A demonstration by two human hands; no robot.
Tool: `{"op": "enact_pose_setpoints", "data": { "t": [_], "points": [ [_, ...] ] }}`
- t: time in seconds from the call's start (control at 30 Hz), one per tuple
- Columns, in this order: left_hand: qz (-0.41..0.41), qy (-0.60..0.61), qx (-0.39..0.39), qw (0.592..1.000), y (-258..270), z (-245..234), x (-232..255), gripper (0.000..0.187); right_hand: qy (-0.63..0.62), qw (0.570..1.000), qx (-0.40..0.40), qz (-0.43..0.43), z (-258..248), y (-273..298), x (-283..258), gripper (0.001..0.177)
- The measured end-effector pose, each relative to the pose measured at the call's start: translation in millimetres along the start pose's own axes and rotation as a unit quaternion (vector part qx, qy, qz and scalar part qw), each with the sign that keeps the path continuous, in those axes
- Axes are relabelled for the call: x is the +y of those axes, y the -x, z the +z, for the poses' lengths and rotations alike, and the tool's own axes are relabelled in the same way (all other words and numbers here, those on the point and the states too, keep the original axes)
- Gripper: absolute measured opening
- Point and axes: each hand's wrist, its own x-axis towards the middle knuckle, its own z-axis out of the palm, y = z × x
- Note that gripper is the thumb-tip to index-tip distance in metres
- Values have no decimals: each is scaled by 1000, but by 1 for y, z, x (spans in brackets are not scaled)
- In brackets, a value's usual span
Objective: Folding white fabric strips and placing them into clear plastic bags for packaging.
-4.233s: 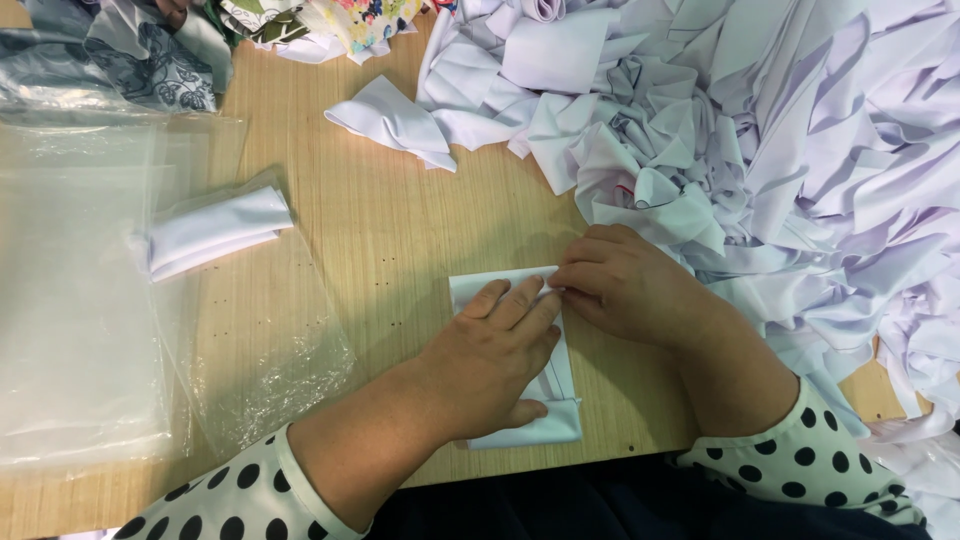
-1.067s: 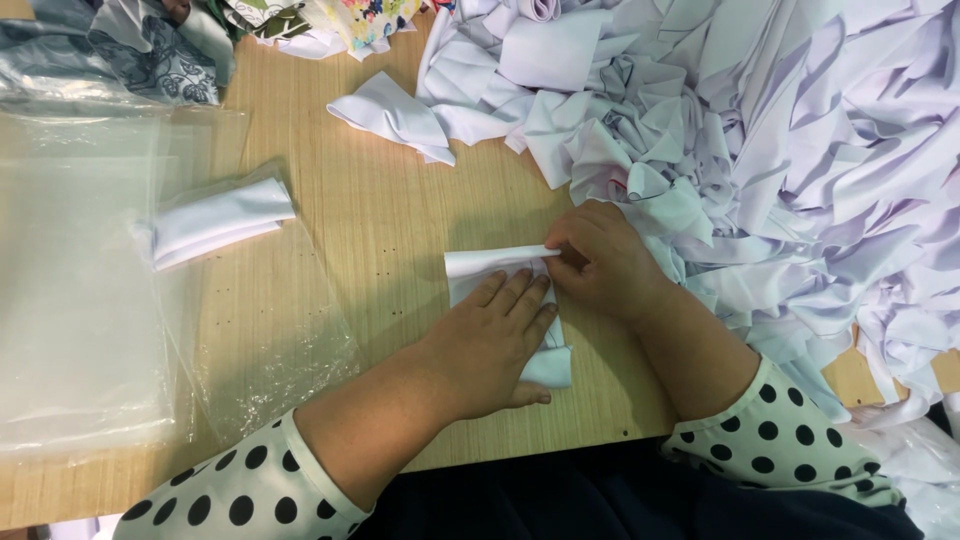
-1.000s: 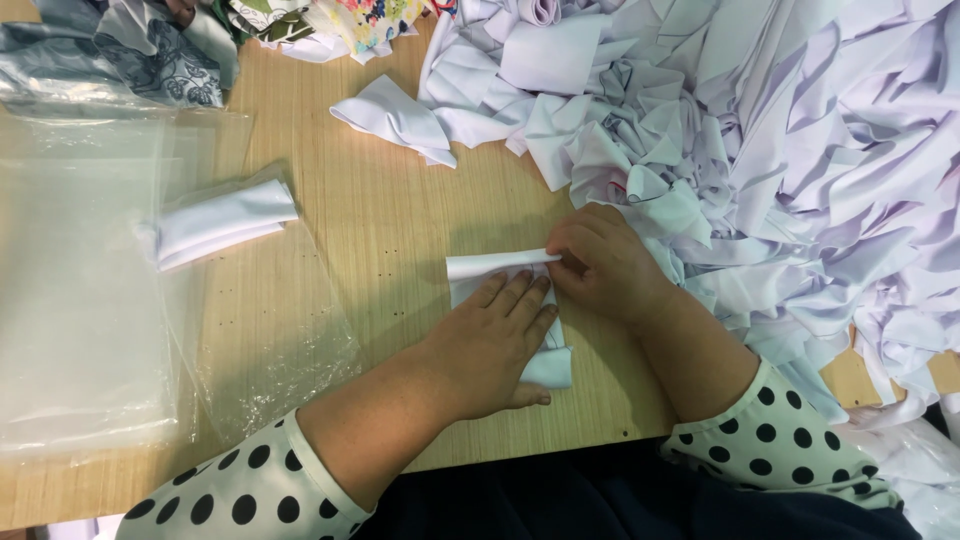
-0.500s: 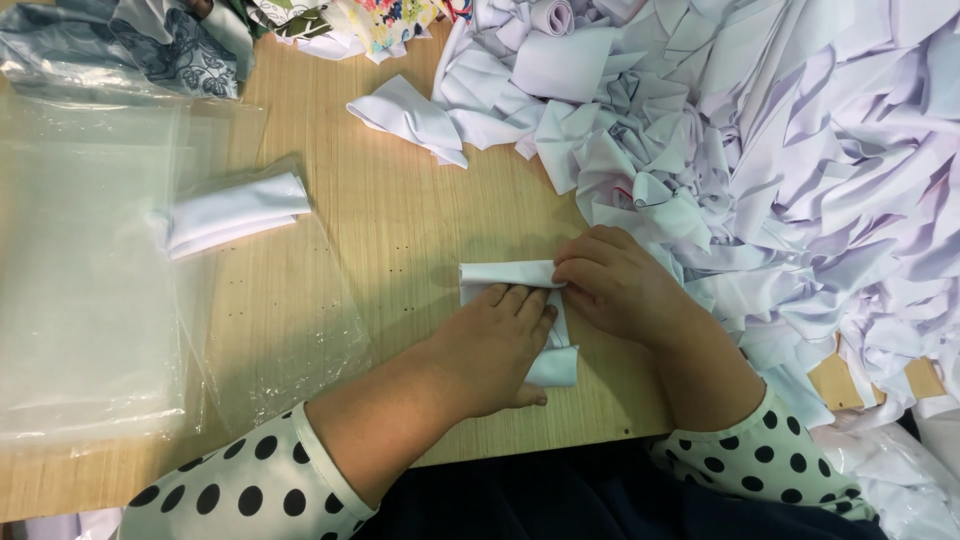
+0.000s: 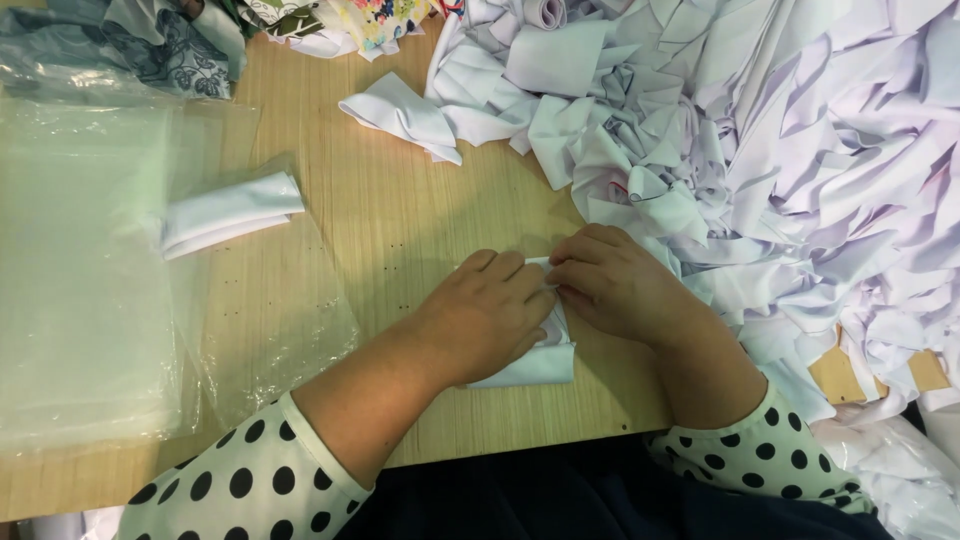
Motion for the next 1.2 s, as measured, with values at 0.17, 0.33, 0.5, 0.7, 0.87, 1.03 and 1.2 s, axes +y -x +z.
{"op": "enact_pose_setpoints", "data": {
  "t": [0.17, 0.33, 0.5, 0.7, 0.87, 1.03, 1.2],
  "points": [
    [46, 64, -88, 993, 1, -3, 15, 49, -50, 999, -2, 0, -7, -1, 1, 12],
    [57, 61, -138, 987, -1, 0, 18, 59, -90, 996, 27, -4, -7, 0, 1, 12],
    [47, 52, -172, 983, -2, 7, 16, 58, -144, 989, 36, 4, -11, -4, 2, 10],
    [16, 93, -136, 986, -4, 7, 6, 38, -148, 987, 33, 44, 4, -3, 7, 7],
    [-11, 42, 4, 999, -3, 29, -16, 19, -138, 986, 25, 85, 6, -3, 7, 13],
    [-84, -11, 80, 993, 0, 28, -28, 28, -145, 980, 19, 135, -9, -9, -6, 27],
    [58, 48, 142, 987, -6, 13, -3, 15, -91, 989, -4, 119, 6, -4, 3, 25]
  ]
}}
